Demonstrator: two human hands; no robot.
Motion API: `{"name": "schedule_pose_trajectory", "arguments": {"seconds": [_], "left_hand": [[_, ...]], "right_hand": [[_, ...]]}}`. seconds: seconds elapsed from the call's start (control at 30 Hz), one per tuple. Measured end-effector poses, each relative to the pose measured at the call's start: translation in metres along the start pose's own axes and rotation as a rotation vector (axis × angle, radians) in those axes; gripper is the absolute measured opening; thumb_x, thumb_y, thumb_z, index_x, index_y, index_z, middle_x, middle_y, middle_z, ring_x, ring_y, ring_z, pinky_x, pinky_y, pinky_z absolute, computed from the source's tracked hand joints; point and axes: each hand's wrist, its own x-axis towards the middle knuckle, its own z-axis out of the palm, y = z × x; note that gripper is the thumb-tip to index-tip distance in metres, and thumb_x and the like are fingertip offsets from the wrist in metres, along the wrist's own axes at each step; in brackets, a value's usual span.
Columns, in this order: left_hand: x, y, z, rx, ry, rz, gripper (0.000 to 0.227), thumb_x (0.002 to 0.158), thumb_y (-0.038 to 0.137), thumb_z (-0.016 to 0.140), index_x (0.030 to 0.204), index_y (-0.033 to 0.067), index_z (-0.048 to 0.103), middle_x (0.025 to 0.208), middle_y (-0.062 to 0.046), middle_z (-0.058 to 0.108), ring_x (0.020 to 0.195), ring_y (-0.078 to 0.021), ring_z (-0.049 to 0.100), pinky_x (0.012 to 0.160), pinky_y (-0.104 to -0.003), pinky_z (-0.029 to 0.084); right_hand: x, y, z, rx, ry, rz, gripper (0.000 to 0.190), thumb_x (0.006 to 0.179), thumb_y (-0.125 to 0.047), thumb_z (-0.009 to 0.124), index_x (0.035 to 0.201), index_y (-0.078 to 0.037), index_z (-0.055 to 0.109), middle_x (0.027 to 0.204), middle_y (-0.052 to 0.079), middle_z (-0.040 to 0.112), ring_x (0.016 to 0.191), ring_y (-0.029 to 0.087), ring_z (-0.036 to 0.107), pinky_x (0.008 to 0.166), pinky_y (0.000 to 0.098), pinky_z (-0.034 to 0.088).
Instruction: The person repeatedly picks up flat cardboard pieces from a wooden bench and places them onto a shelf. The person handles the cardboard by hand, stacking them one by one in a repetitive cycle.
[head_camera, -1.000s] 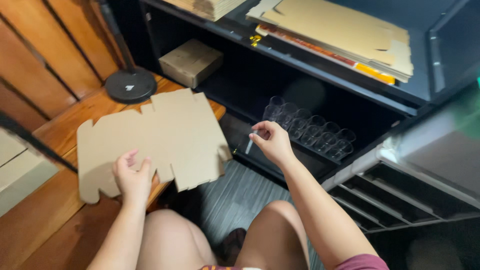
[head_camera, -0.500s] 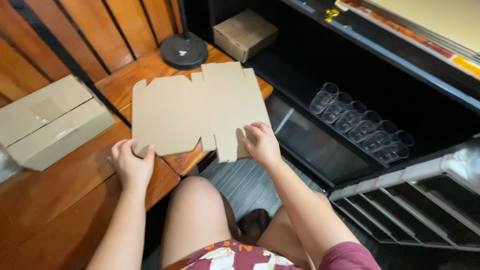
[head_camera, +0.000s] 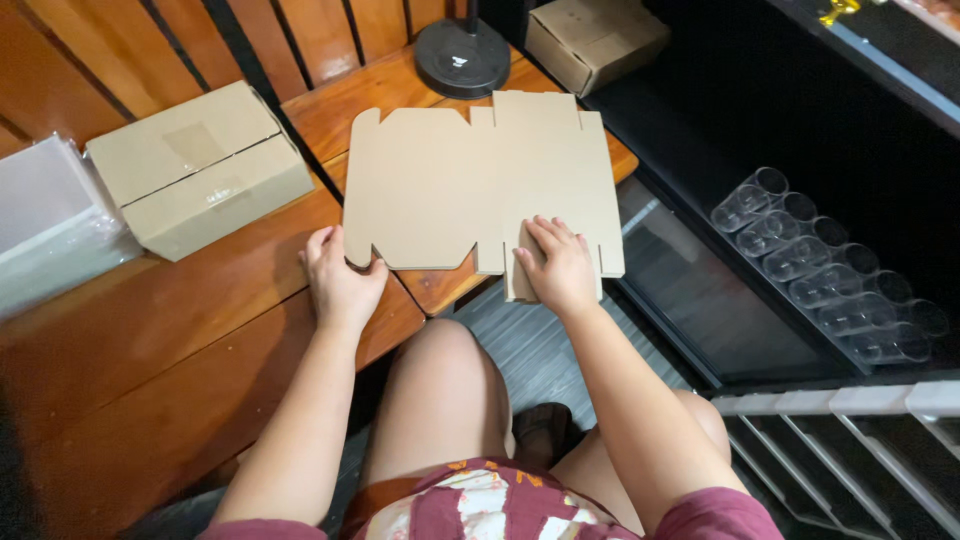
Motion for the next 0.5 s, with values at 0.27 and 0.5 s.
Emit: {"name": "schedule_pose_trajectory", "arguments": {"seconds": [0.27, 0.5], "left_hand": [[-0.005, -0.002, 0.003, 0.134, 0.006, -0.038, 0.069, 0.064, 0.023, 0.086, 0.126, -0.0032, 0.071, 0.131, -0.014, 0.055, 0.122, -0.0374, 0.061, 0.119, -0.061, 0.031], [-0.008, 0.008, -0.005, 0.288, -0.050, -0.061, 0.066, 0.072, 0.033, 0.082, 0.131, 0.0054, 0.069, 0.127, -0.008, 0.057, 0.123, -0.0338, 0.055, 0.115, -0.059, 0.032]], "right_hand": [[-0.003, -0.007, -0.004, -0.003, -0.016, 0.045, 0.048, 0.100, -0.052, 0.064, 0.144, -0.033, 0.062, 0.150, -0.005, 0.059, 0.146, 0.026, 0.047, 0.120, 0.0598, 0.034], [-0.004, -0.007, -0.001, -0.015, -0.023, 0.069, 0.049, 0.101, -0.051, 0.063, 0.146, -0.034, 0.060, 0.152, -0.005, 0.057, 0.149, 0.025, 0.044, 0.123, 0.0573, 0.032]]}}
